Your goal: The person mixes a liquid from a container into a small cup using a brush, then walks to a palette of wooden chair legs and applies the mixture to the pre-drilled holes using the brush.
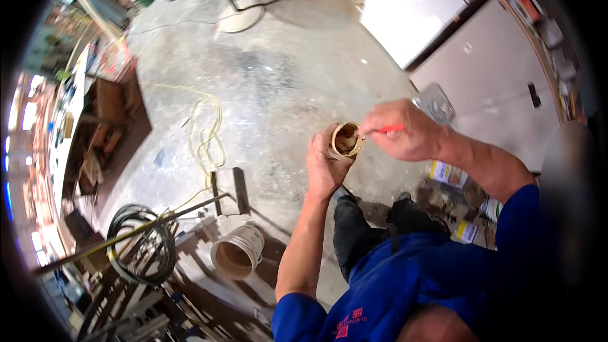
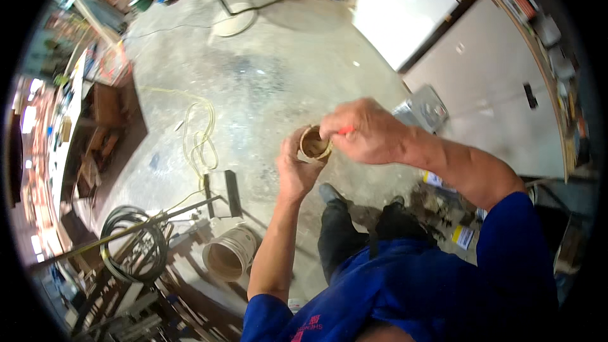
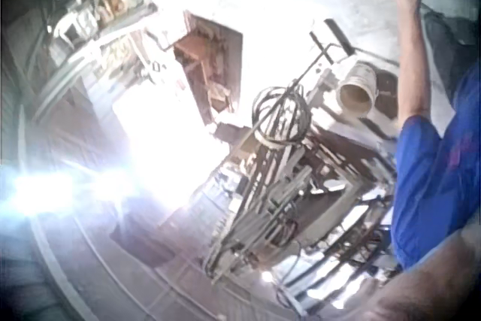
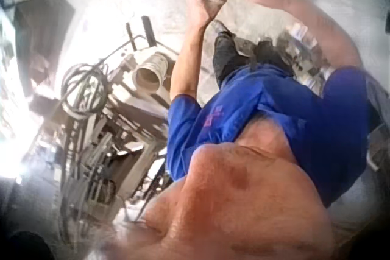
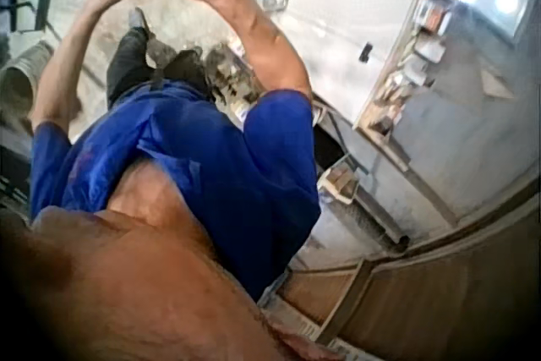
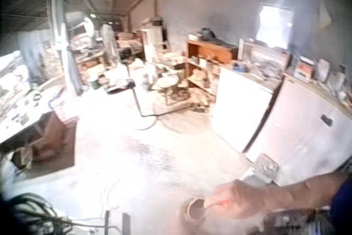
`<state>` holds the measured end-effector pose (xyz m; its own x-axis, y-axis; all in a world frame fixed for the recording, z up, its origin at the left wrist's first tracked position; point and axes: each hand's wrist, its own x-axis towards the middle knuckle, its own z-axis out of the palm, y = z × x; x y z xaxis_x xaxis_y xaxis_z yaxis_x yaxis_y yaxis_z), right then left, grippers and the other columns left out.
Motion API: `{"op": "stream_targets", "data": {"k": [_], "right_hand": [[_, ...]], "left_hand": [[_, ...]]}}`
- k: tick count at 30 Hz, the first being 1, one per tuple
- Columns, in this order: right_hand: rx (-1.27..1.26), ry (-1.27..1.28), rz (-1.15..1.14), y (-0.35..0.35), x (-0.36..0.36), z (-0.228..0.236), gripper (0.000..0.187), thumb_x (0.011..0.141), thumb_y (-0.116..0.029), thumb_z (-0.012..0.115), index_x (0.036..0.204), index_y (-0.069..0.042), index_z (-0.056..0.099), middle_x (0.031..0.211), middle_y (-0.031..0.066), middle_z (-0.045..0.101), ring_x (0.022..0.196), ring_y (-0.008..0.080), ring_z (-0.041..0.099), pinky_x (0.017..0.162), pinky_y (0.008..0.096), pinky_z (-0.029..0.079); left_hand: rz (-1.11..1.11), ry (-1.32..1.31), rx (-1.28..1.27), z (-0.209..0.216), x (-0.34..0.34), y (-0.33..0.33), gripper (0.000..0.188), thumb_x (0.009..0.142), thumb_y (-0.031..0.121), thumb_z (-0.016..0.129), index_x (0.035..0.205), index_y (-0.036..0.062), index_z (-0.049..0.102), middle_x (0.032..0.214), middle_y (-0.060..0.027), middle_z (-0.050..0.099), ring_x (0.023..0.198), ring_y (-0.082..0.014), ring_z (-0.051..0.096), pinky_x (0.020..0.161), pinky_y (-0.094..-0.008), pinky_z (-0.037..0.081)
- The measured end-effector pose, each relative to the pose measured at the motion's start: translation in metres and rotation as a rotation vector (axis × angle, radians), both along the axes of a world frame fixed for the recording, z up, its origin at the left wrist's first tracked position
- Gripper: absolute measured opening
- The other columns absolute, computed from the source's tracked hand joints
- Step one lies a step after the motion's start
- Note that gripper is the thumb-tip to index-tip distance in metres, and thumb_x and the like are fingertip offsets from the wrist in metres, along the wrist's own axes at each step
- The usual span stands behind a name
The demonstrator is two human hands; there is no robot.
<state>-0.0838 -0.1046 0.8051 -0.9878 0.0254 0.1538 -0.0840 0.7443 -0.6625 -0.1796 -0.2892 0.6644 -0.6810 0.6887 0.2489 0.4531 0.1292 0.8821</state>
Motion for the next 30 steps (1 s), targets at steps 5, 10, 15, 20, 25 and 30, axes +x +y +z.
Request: {"op": "stream_targets", "data": {"k": [5, 10, 15, 20, 25, 30], "right_hand": [[-0.33, -0.016, 0.052, -0.035, -0.081, 0.043, 0.014, 0.084, 0.002, 0.069, 0.096, -0.003, 0.073, 0.088, 0.0133, 0.074, 0.08, 0.0233, 0.072, 0.068, 0.0333, 0.054], [-0.398, -0.107, 0.186, -0.051, -0.146, 0.049, 0.014, 0.085, 0.003, 0.067, 0.096, -0.003, 0.074, 0.089, 0.0115, 0.074, 0.081, 0.021, 0.072, 0.068, 0.032, 0.055], [-0.28, -0.034, 0.281, -0.048, -0.229, 0.046, 0.015, 0.084, -0.001, 0.063, 0.095, -0.002, 0.073, 0.083, 0.0142, 0.073, 0.077, 0.0194, 0.07, 0.069, 0.0322, 0.054], [-0.449, -0.087, 0.393, -0.048, -0.33, 0.06, 0.014, 0.084, -0.002, 0.064, 0.094, -0.004, 0.073, 0.084, 0.0153, 0.073, 0.078, 0.0294, 0.071, 0.071, 0.037, 0.055], [-0.393, -0.063, 0.566, -0.061, -0.427, 0.055, 0.014, 0.084, -0.002, 0.067, 0.096, -0.004, 0.073, 0.087, 0.0145, 0.074, 0.077, 0.0289, 0.071, 0.068, 0.0353, 0.055], [-0.393, -0.129, 0.703, -0.098, -0.521, 0.05, 0.016, 0.084, 0.003, 0.068, 0.098, -0.001, 0.073, 0.094, 0.0139, 0.074, 0.081, 0.0267, 0.071, 0.069, 0.0344, 0.055]], "left_hand": [[0.121, 0.01, 0.051, 0.031, -0.055, -0.039, 0.066, 0.07, 0.007, 0.091, 0.13, 0.0065, 0.063, 0.122, -0.0148, 0.069, 0.11, -0.0281, 0.067, 0.096, -0.0389, 0.053], [0.258, 0.001, 0.037, 0.031, -0.102, -0.063, 0.062, 0.071, 0.009, 0.091, 0.127, 0.0064, 0.064, 0.121, -0.0136, 0.069, 0.108, -0.0248, 0.068, 0.095, -0.0375, 0.054], [0.339, 0.056, -0.004, 0.041, -0.17, -0.077, 0.066, 0.068, 0.008, 0.091, 0.127, 0.0062, 0.062, 0.124, -0.0135, 0.068, 0.112, -0.0338, 0.063, 0.098, -0.0426, 0.052], [0.468, 0.1, -0.072, 0.04, -0.256, -0.085, 0.067, 0.069, 0.011, 0.091, 0.128, 0.0064, 0.061, 0.125, -0.0136, 0.068, 0.113, -0.0338, 0.063, 0.097, -0.0428, 0.052], [0.592, -0.007, -0.071, 0.042, -0.323, -0.096, 0.065, 0.07, 0.012, 0.092, 0.128, 0.0066, 0.061, 0.122, -0.014, 0.068, 0.112, -0.0335, 0.064, 0.097, -0.0423, 0.052], [0.695, 0.019, -0.032, 0.042, -0.389, -0.125, 0.065, 0.07, 0.012, 0.092, 0.128, 0.0064, 0.062, 0.122, -0.0144, 0.068, 0.111, -0.0311, 0.066, 0.097, -0.0404, 0.053]]}}
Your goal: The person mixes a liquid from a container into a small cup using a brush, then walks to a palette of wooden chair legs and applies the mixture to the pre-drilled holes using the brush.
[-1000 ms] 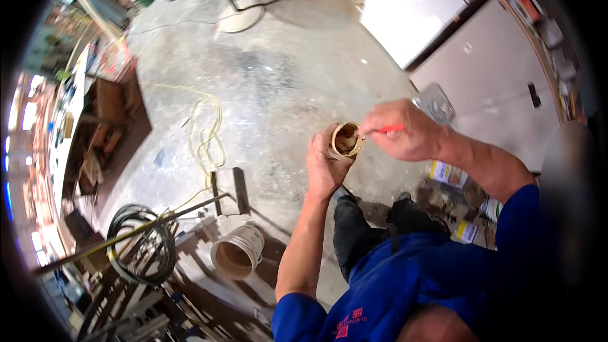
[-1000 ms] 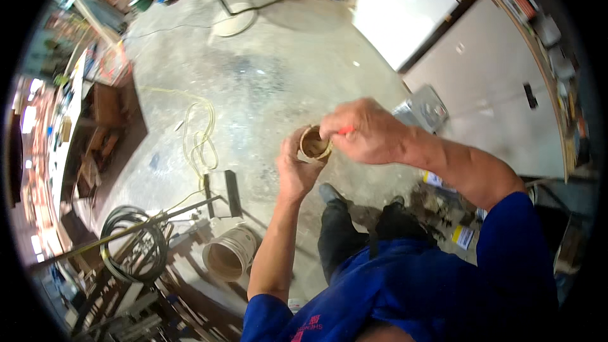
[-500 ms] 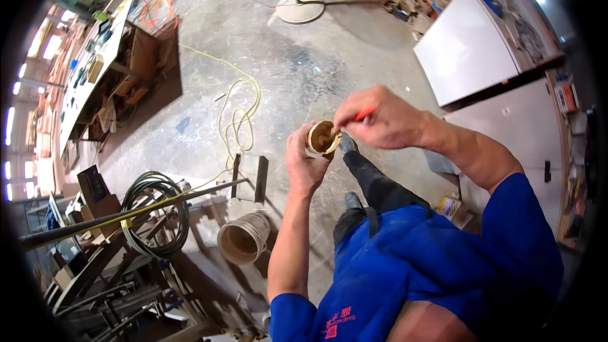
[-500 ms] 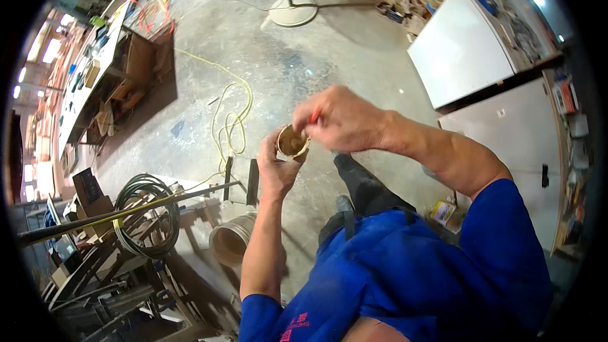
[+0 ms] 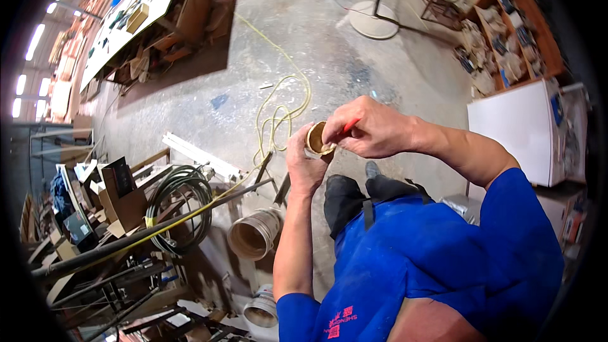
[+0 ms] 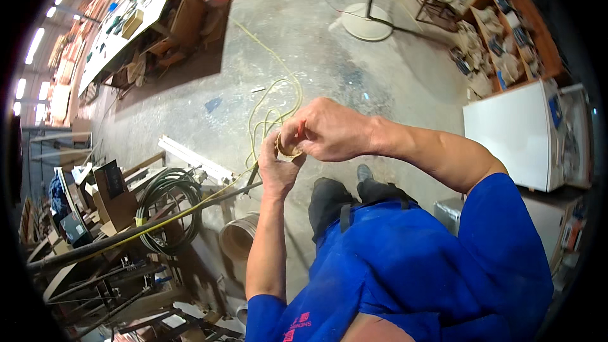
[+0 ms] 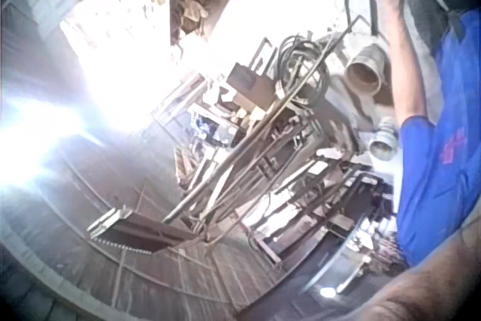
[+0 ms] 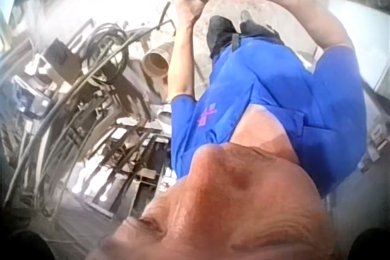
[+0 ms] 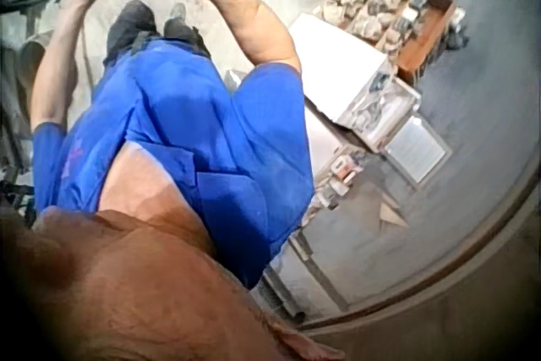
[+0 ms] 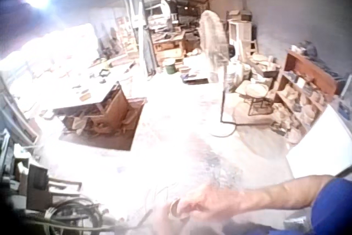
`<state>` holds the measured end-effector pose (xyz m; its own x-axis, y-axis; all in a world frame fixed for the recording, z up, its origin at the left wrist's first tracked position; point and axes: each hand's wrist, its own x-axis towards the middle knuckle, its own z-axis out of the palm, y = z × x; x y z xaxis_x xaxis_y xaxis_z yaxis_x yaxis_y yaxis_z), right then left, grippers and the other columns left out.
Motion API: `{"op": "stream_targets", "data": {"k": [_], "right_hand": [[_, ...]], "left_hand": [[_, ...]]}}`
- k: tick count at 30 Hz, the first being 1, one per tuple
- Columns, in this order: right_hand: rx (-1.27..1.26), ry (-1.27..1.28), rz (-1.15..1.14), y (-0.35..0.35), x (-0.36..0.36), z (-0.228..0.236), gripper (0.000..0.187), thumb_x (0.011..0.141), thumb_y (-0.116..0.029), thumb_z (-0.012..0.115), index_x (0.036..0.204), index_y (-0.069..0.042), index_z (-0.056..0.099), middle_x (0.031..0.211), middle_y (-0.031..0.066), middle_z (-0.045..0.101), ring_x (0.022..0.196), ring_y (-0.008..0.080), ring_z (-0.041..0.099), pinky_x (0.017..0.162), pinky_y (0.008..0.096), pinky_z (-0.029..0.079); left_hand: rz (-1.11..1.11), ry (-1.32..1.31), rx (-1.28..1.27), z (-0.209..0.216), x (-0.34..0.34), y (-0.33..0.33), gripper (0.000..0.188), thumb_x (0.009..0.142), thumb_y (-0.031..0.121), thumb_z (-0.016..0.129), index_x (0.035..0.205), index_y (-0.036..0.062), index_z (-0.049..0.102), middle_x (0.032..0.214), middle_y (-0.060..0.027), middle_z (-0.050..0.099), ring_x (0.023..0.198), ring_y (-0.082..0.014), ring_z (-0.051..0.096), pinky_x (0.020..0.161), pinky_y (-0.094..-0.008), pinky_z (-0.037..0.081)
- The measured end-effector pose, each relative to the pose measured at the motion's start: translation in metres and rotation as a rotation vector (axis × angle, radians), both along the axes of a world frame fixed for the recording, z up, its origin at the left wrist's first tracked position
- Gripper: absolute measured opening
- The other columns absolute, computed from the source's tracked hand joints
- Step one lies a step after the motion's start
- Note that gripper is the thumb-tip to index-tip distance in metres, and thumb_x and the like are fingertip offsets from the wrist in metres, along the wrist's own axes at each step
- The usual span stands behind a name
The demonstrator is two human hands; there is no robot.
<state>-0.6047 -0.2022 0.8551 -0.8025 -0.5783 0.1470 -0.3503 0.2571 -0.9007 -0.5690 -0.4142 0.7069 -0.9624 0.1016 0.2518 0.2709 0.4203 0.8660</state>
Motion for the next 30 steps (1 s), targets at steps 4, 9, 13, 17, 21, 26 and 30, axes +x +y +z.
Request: {"op": "stream_targets", "data": {"k": [4, 9, 13, 17, 21, 26, 30], "right_hand": [[0.002, 0.177, -0.046, -0.043, -0.081, -0.008, 0.018, 0.084, 0.002, 0.072, 0.101, -0.002, 0.073, 0.095, 0.013, 0.075, 0.083, 0.0269, 0.072, 0.073, 0.0352, 0.056], [0.012, -0.017, 0.058, -0.108, -0.169, -0.003, 0.018, 0.083, 0.004, 0.07, 0.1, -0.001, 0.072, 0.093, 0.0125, 0.074, 0.08, 0.0223, 0.072, 0.071, 0.0334, 0.056], [0.167, 0.05, 0.142, -0.163, -0.236, 0.013, 0.017, 0.085, 0.004, 0.068, 0.1, -0.002, 0.073, 0.091, 0.0127, 0.074, 0.08, 0.0198, 0.072, 0.069, 0.0321, 0.056], [0.028, 0.173, 0.06, -0.211, -0.299, 0.015, 0.015, 0.084, 0.005, 0.068, 0.097, -0.002, 0.071, 0.091, 0.0154, 0.073, 0.08, 0.0295, 0.072, 0.069, 0.0369, 0.057], [0.056, -0.068, 0.285, -0.262, -0.341, 0.018, 0.019, 0.084, 0.008, 0.067, 0.102, 0.0, 0.07, 0.088, 0.0143, 0.073, 0.082, 0.0226, 0.072, 0.073, 0.0343, 0.057], [0.182, 0.117, 0.366, -0.325, -0.417, 0.008, 0.021, 0.085, 0.009, 0.064, 0.103, 0.001, 0.071, 0.092, 0.0114, 0.074, 0.086, 0.0171, 0.071, 0.075, 0.0313, 0.057], [0.038, -0.02, 0.368, -0.39, -0.491, 0.0, 0.02, 0.083, 0.007, 0.064, 0.099, -0.001, 0.072, 0.087, 0.0145, 0.074, 0.077, 0.0206, 0.072, 0.07, 0.0339, 0.057]], "left_hand": [[0.095, -0.048, 0.052, -0.005, -0.06, -0.042, 0.064, 0.071, 0.012, 0.092, 0.128, 0.0064, 0.063, 0.121, -0.0142, 0.068, 0.11, -0.0304, 0.067, 0.096, -0.04, 0.053], [0.133, -0.043, 0.041, -0.013, -0.147, -0.094, 0.062, 0.071, 0.013, 0.092, 0.126, 0.0058, 0.063, 0.121, -0.015, 0.068, 0.111, -0.03, 0.067, 0.096, -0.0395, 0.053], [0.173, -0.042, 0.091, -0.001, -0.206, -0.144, 0.062, 0.072, 0.013, 0.092, 0.127, 0.006, 0.063, 0.121, -0.0149, 0.068, 0.11, -0.03, 0.068, 0.096, -0.0396, 0.054], [0.209, -0.022, 0.147, 0.009, -0.258, -0.186, 0.062, 0.073, 0.013, 0.091, 0.127, 0.0062, 0.062, 0.121, -0.0152, 0.068, 0.111, -0.0302, 0.067, 0.098, -0.0397, 0.053], [0.267, 0.009, 0.136, 0.0, -0.296, -0.226, 0.062, 0.073, 0.012, 0.091, 0.127, 0.007, 0.062, 0.118, -0.0145, 0.069, 0.109, -0.0321, 0.066, 0.095, -0.0412, 0.052], [0.38, 0.049, 0.058, 0.003, -0.349, -0.284, 0.063, 0.073, 0.01, 0.092, 0.128, 0.0048, 0.06, 0.116, -0.0096, 0.069, 0.104, -0.0202, 0.069, 0.09, -0.0343, 0.055], [0.499, 0.028, 0.073, -0.002, -0.401, -0.334, 0.062, 0.073, 0.011, 0.092, 0.126, 0.005, 0.061, 0.113, -0.0099, 0.071, 0.101, -0.0198, 0.069, 0.089, -0.0342, 0.055]]}}
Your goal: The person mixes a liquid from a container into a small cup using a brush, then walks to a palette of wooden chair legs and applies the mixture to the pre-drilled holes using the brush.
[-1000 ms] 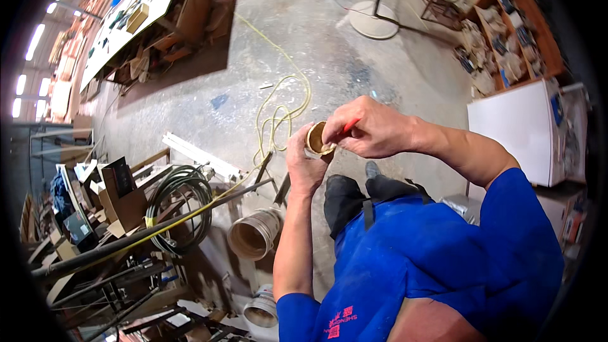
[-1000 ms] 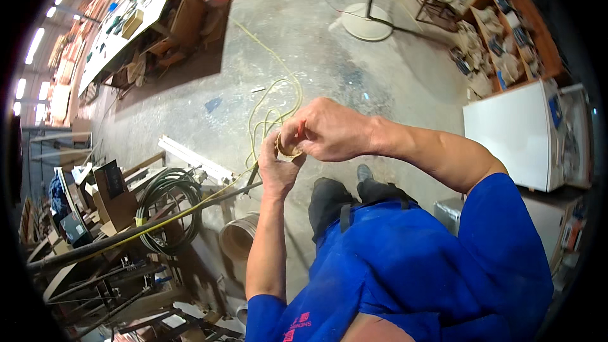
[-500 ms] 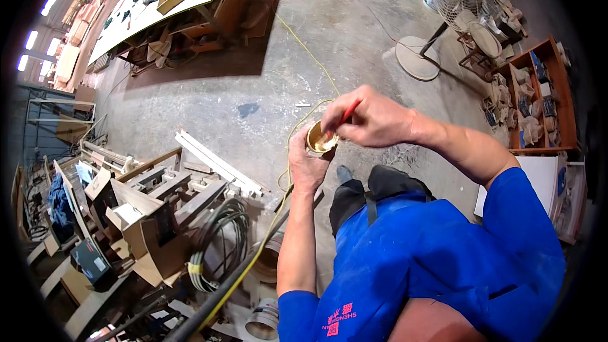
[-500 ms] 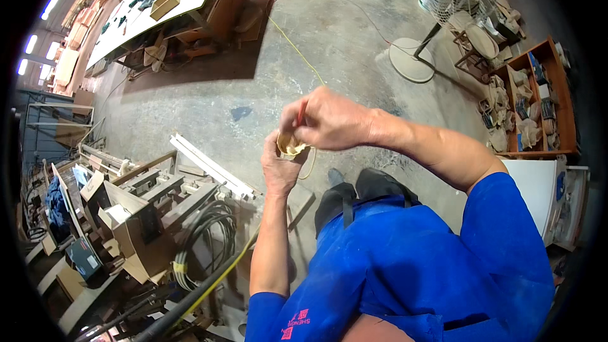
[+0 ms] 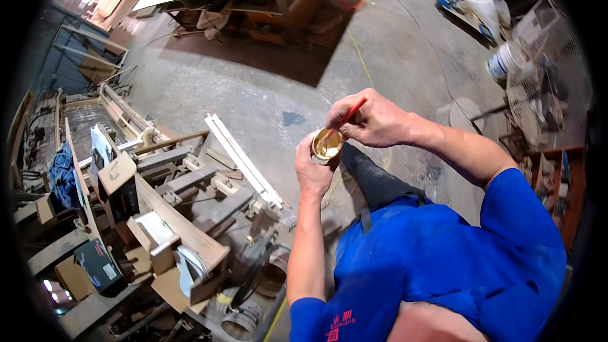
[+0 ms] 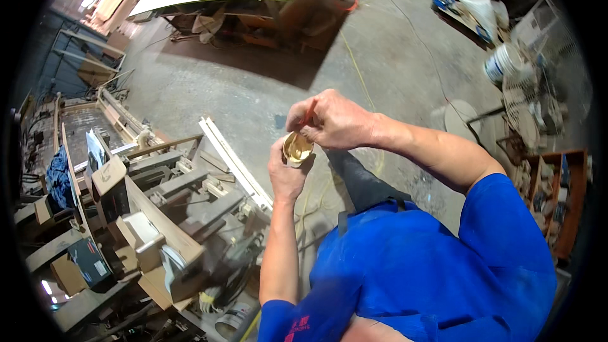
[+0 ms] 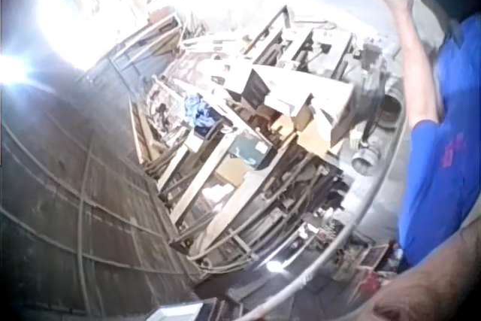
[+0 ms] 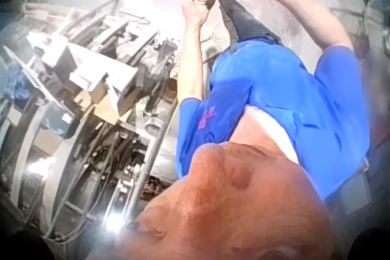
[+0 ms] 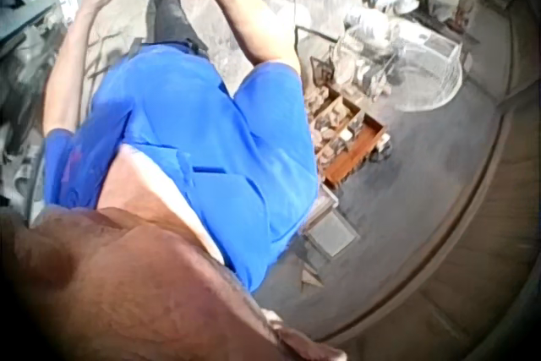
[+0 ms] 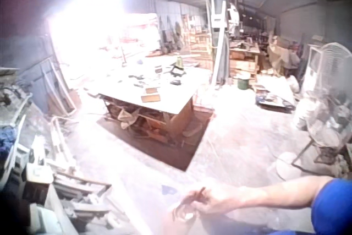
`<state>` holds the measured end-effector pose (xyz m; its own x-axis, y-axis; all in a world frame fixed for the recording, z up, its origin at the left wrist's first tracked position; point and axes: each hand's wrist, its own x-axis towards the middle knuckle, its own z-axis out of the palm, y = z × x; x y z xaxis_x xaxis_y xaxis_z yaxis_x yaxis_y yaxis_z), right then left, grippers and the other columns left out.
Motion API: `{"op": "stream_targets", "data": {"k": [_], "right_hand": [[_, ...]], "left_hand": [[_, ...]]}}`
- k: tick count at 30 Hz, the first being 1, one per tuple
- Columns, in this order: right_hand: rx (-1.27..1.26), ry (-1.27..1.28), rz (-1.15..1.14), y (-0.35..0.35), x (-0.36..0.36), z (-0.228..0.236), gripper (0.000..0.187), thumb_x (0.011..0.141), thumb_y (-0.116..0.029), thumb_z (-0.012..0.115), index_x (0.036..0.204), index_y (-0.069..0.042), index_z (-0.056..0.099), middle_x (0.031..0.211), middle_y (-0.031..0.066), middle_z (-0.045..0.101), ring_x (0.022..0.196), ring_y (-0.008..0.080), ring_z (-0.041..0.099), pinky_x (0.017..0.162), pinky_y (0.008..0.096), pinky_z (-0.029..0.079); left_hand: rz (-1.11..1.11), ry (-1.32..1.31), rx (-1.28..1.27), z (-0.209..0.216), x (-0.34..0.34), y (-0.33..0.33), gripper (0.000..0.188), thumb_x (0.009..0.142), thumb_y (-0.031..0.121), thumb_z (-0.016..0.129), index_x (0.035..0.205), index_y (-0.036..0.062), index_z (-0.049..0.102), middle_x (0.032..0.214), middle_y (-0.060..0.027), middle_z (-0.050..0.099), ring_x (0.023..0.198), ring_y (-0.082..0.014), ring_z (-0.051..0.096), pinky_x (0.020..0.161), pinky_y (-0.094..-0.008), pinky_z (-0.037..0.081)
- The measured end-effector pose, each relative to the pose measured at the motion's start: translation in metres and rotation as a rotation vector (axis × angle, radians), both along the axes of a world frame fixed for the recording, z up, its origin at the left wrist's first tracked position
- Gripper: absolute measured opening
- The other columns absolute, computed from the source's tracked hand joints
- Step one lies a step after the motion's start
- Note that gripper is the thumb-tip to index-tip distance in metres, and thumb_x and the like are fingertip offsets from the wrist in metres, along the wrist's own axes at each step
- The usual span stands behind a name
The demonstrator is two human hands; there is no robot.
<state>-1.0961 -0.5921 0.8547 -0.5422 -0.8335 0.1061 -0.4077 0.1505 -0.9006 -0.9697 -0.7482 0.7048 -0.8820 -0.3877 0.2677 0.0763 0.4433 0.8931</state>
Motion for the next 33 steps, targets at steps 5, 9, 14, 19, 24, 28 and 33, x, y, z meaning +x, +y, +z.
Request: {"op": "stream_targets", "data": {"k": [5, 9, 14, 19, 24, 28, 33], "right_hand": [[-0.08, 0.152, 0.314, -0.097, -0.099, -0.014, 0.026, 0.08, 0.013, 0.06, 0.098, -0.003, 0.071, 0.088, 0.014, 0.072, 0.072, 0.0246, 0.069, 0.063, 0.0359, 0.055], [-0.069, 0.195, 0.198, -0.164, -0.193, -0.018, 0.026, 0.077, 0.01, 0.064, 0.099, -0.002, 0.071, 0.089, 0.017, 0.071, 0.079, 0.0351, 0.069, 0.068, 0.0401, 0.056], [-0.058, 0.022, 0.37, -0.239, -0.267, 0.019, 0.024, 0.079, 0.008, 0.064, 0.101, -0.001, 0.071, 0.091, 0.0186, 0.071, 0.081, 0.0334, 0.071, 0.071, 0.0385, 0.057], [0.114, 0.206, 0.464, -0.317, -0.312, 0.005, 0.021, 0.082, 0.005, 0.062, 0.099, -0.001, 0.071, 0.088, 0.0187, 0.072, 0.08, 0.0318, 0.072, 0.073, 0.0382, 0.057], [0.077, 0.18, 0.389, -0.406, -0.362, 0.016, 0.019, 0.083, 0.004, 0.066, 0.1, -0.001, 0.072, 0.092, 0.0178, 0.073, 0.083, 0.0321, 0.072, 0.074, 0.0381, 0.058], [0.05, 0.288, 0.504, -0.49, -0.389, -0.003, 0.02, 0.082, 0.005, 0.064, 0.099, -0.002, 0.071, 0.087, 0.0176, 0.072, 0.079, 0.0312, 0.072, 0.07, 0.0385, 0.058], [-0.048, 0.229, 0.356, -0.592, -0.431, 0.038, 0.016, 0.08, 0.001, 0.061, 0.094, 0.0, 0.069, 0.081, 0.0229, 0.069, 0.074, 0.0406, 0.067, 0.064, 0.0452, 0.053]], "left_hand": [[0.155, -0.168, 0.138, -0.007, -0.072, -0.08, 0.064, 0.071, 0.014, 0.092, 0.127, 0.0075, 0.063, 0.118, -0.0153, 0.068, 0.111, -0.0327, 0.066, 0.097, -0.0413, 0.053], [0.198, -0.118, 0.068, 0.007, -0.151, -0.147, 0.066, 0.068, 0.013, 0.093, 0.127, 0.0069, 0.063, 0.119, -0.015, 0.069, 0.111, -0.0324, 0.066, 0.097, -0.041, 0.053], [0.267, -0.145, 0.039, 0.034, -0.218, -0.205, 0.067, 0.067, 0.012, 0.093, 0.127, 0.0065, 0.063, 0.119, -0.0145, 0.069, 0.111, -0.032, 0.067, 0.097, -0.0402, 0.053], [0.326, -0.229, 0.086, 0.03, -0.261, -0.275, 0.067, 0.068, 0.015, 0.094, 0.126, 0.006, 0.063, 0.117, -0.0149, 0.07, 0.107, -0.0304, 0.068, 0.095, -0.039, 0.054], [0.346, -0.172, 0.1, 0.02, -0.304, -0.363, 0.065, 0.068, 0.014, 0.094, 0.124, 0.0031, 0.063, 0.116, -0.0148, 0.07, 0.104, -0.0296, 0.069, 0.091, -0.0384, 0.055], [0.299, -0.11, 0.086, 0.022, -0.347, -0.446, 0.064, 0.068, 0.011, 0.093, 0.124, 0.0055, 0.063, 0.115, -0.0149, 0.07, 0.105, -0.03, 0.069, 0.092, -0.0387, 0.055], [0.281, -0.072, 0.044, 0.044, -0.381, -0.561, 0.061, 0.071, 0.013, 0.092, 0.126, 0.0081, 0.063, 0.116, -0.016, 0.069, 0.107, -0.0318, 0.068, 0.094, -0.0398, 0.053]]}}
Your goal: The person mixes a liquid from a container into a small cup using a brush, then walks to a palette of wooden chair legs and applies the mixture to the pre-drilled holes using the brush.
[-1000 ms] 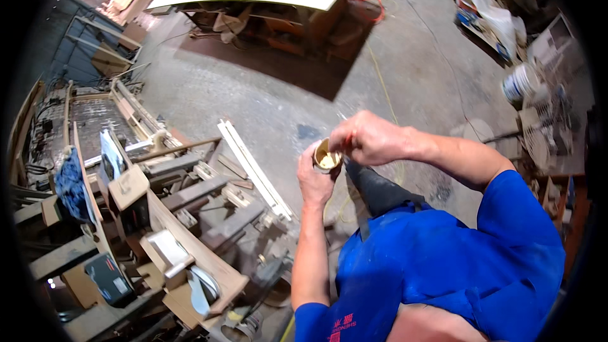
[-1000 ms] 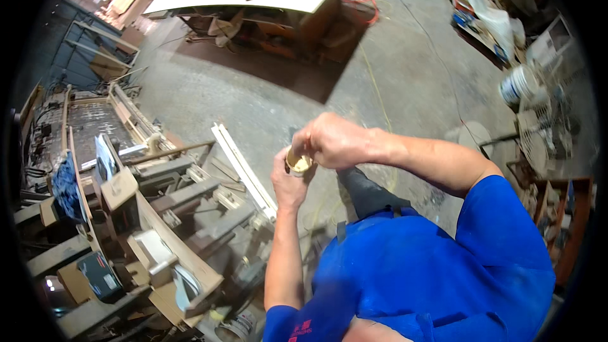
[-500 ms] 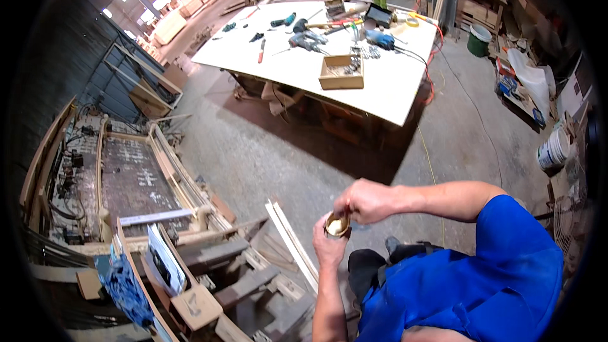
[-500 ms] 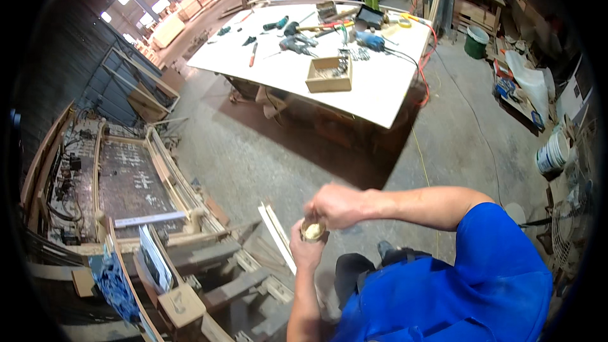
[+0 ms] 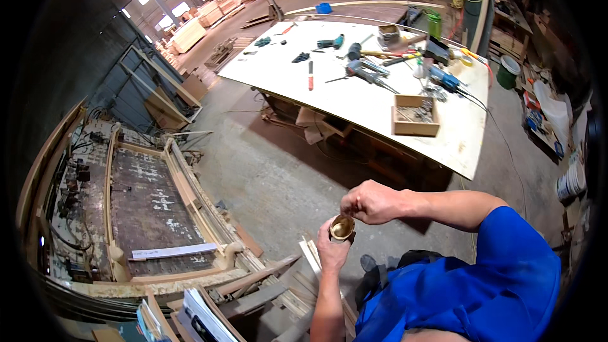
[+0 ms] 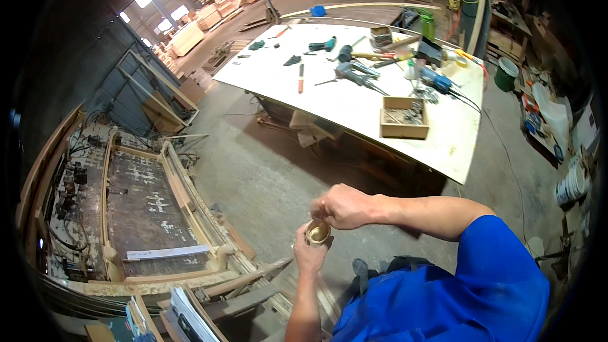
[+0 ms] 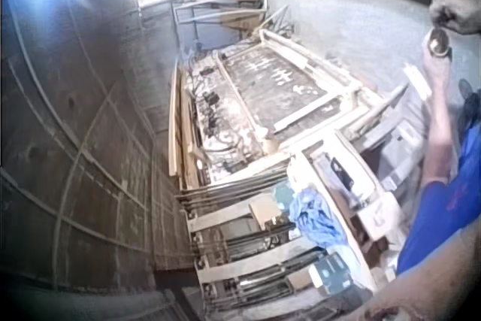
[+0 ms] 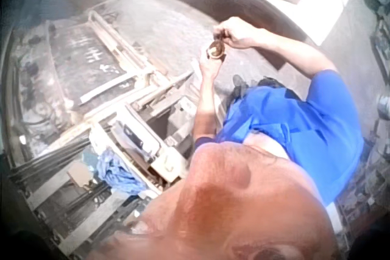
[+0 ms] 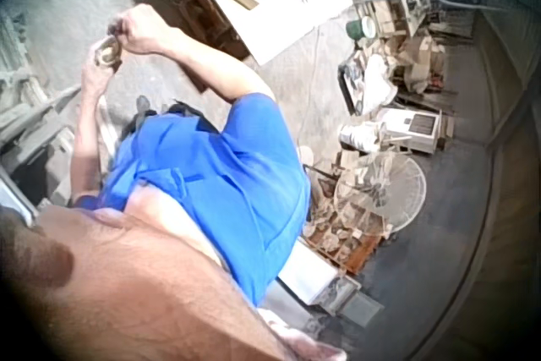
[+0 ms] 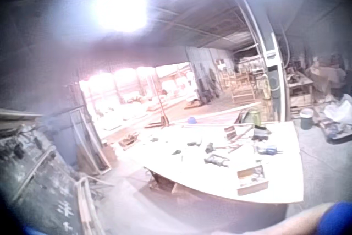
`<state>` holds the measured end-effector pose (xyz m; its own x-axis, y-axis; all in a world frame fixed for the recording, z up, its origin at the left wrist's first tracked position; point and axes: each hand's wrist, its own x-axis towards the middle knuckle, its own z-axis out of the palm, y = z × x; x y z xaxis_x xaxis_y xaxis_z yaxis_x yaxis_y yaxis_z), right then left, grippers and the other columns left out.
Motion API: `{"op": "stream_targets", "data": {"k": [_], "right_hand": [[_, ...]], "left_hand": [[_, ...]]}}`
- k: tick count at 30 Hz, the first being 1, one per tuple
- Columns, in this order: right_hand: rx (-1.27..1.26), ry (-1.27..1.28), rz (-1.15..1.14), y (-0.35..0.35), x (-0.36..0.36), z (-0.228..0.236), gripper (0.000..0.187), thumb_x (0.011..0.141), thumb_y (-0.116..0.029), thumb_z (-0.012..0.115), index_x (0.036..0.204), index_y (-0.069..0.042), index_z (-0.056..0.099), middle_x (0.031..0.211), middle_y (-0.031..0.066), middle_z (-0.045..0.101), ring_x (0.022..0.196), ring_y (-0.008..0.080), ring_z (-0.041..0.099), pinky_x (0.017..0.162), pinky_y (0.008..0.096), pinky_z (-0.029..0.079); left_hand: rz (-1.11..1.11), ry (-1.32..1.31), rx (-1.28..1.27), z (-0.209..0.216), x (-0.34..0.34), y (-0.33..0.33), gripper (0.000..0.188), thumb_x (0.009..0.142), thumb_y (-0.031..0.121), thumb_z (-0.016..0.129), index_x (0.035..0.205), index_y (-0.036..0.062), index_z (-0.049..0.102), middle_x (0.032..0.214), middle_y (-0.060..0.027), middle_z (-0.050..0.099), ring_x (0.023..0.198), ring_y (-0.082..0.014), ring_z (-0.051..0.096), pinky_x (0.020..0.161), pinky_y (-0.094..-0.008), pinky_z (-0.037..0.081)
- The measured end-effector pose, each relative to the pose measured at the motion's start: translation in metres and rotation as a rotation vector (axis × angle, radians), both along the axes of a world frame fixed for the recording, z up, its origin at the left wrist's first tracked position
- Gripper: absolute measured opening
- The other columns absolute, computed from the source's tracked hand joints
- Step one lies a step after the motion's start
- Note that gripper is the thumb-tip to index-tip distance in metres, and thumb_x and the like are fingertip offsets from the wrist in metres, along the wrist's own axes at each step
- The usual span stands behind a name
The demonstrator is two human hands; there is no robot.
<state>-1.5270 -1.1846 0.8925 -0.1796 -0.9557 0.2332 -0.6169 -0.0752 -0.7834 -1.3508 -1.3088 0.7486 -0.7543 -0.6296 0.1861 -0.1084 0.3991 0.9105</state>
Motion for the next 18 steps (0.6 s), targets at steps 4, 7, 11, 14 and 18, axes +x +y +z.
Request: {"op": "stream_targets", "data": {"k": [4, 7, 11, 14, 18], "right_hand": [[0.076, 0.0, 0.101, -0.067, -0.022, 0.004, 0.021, 0.079, 0.008, 0.062, 0.095, -0.001, 0.07, 0.088, 0.0178, 0.071, 0.079, 0.0323, 0.07, 0.069, 0.0391, 0.057], [-0.041, -0.09, -0.018, -0.113, -0.06, 0.007, 0.019, 0.08, 0.006, 0.064, 0.096, -0.002, 0.071, 0.088, 0.0176, 0.071, 0.08, 0.0334, 0.07, 0.071, 0.039, 0.057], [0.104, 0.067, 0.162, -0.174, -0.101, -0.01, 0.016, 0.082, 0.006, 0.066, 0.095, -0.002, 0.071, 0.086, 0.0153, 0.071, 0.079, 0.0282, 0.071, 0.069, 0.0373, 0.057], [0.001, -0.095, 0.039, -0.226, -0.158, -0.003, 0.014, 0.083, 0.005, 0.067, 0.094, -0.002, 0.07, 0.085, 0.0156, 0.071, 0.076, 0.0291, 0.069, 0.067, 0.0383, 0.056], [0.073, 0.162, 0.079, -0.284, -0.221, -0.007, 0.009, 0.086, 0.005, 0.066, 0.093, 0.0, 0.069, 0.08, 0.0144, 0.069, 0.074, 0.023, 0.069, 0.066, 0.0349, 0.055]], "left_hand": [[-0.082, 0.042, -0.055, -0.011, -0.032, -0.073, 0.063, 0.072, 0.008, 0.092, 0.126, 0.0062, 0.06, 0.11, -0.0089, 0.072, 0.101, -0.0174, 0.07, 0.088, -0.0335, 0.056], [-0.041, 0.046, -0.079, -0.014, -0.059, -0.117, 0.062, 0.073, 0.009, 0.091, 0.126, 0.0047, 0.06, 0.107, -0.0099, 0.073, 0.1, -0.0183, 0.07, 0.087, -0.0344, 0.056], [-0.032, 0.015, -0.004, -0.018, -0.108, -0.175, 0.065, 0.07, 0.012, 0.092, 0.127, 0.0065, 0.06, 0.117, -0.0161, 0.069, 0.106, -0.0296, 0.068, 0.092, -0.0398, 0.055], [0.008, -0.091, -0.009, -0.013, -0.154, -0.22, 0.07, 0.069, 0.015, 0.093, 0.131, 0.0074, 0.061, 0.122, -0.0195, 0.067, 0.111, -0.0337, 0.067, 0.095, -0.0425, 0.054], [0.023, -0.08, -0.01, 0.007, -0.225, -0.285, 0.072, 0.069, 0.016, 0.094, 0.132, 0.0071, 0.061, 0.12, -0.0201, 0.068, 0.112, -0.0335, 0.067, 0.097, -0.0417, 0.053]]}}
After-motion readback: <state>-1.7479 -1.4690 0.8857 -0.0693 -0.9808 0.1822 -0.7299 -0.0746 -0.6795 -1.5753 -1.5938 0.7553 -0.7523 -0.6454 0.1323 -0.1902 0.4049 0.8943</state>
